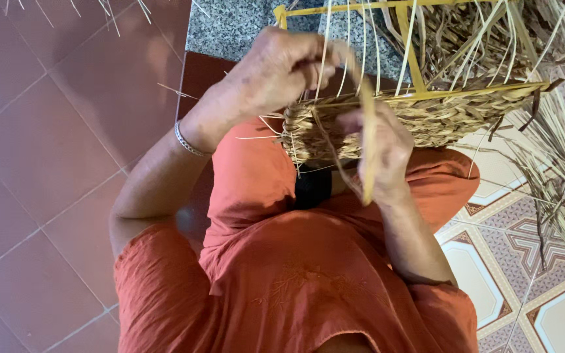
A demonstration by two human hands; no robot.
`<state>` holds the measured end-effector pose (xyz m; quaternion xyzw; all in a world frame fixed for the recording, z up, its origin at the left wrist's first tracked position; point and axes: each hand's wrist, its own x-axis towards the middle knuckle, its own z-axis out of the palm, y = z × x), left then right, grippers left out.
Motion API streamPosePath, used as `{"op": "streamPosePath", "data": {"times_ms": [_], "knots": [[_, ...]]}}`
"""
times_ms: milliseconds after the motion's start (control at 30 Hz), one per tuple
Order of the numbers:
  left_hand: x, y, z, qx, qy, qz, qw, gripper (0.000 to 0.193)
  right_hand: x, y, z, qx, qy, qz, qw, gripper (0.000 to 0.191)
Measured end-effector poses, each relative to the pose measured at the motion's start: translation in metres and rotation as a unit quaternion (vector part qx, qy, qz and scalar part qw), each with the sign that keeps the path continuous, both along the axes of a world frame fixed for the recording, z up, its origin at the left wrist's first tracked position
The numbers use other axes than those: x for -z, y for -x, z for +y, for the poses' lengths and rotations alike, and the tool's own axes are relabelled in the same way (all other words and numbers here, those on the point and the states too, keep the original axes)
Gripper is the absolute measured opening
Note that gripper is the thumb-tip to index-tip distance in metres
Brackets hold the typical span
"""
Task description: The person sits on the floor and weaves dried palm leaves into a basket frame, threading strands through the vertical ribs and tightening the weave by hand. The basket gradually takes shape as the person continues the interlacing pattern.
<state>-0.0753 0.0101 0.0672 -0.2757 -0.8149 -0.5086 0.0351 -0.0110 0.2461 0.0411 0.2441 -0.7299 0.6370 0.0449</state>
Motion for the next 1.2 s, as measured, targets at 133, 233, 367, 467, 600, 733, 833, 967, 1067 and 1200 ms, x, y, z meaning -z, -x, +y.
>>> {"op": "streamPosePath", "data": {"times_ms": [133, 233, 367, 467, 600, 733, 833, 967, 1067, 1200], "knots": [[0.002, 0.008, -0.005, 0.052, -0.079, -0.208, 0.974, 0.003, 0.016, -0.003, -0.002, 0.097, -0.265, 0.25, 0.926, 0.037], [0.0, 0.016, -0.009, 0.103, -0.031, -0.225, 0.968, 0.014, 0.028, -0.007, -0.003, 0.115, -0.31, 0.306, 0.893, 0.05], [-0.005, 0.028, -0.013, 0.139, -0.005, -0.245, 0.959, 0.014, 0.031, -0.009, -0.005, 0.101, -0.361, 0.295, 0.879, 0.052], [-0.007, 0.036, -0.011, 0.159, -0.06, -0.252, 0.953, 0.01, 0.026, -0.009, -0.011, 0.125, -0.391, 0.284, 0.867, 0.051], [-0.007, 0.038, -0.01, 0.158, -0.015, -0.29, 0.944, 0.014, 0.02, -0.01, -0.017, 0.121, -0.344, 0.283, 0.887, 0.057], [-0.008, 0.047, -0.006, 0.154, 0.12, -0.259, 0.946, 0.023, 0.017, -0.008, -0.018, 0.112, -0.335, 0.281, 0.892, 0.051], [-0.01, 0.052, -0.004, 0.176, 0.093, -0.241, 0.95, 0.022, 0.017, -0.006, -0.018, 0.115, -0.366, 0.27, 0.883, 0.047], [-0.007, 0.051, -0.008, 0.158, 0.069, -0.297, 0.939, 0.023, 0.014, -0.006, -0.021, 0.114, -0.351, 0.264, 0.891, 0.047], [0.001, 0.052, -0.009, 0.146, 0.056, -0.358, 0.92, 0.02, 0.009, -0.005, -0.024, 0.11, -0.287, 0.252, 0.918, 0.045], [0.013, 0.064, -0.002, 0.166, 0.066, -0.372, 0.911, 0.017, 0.002, -0.004, -0.026, 0.101, -0.273, 0.255, 0.922, 0.036]]}}
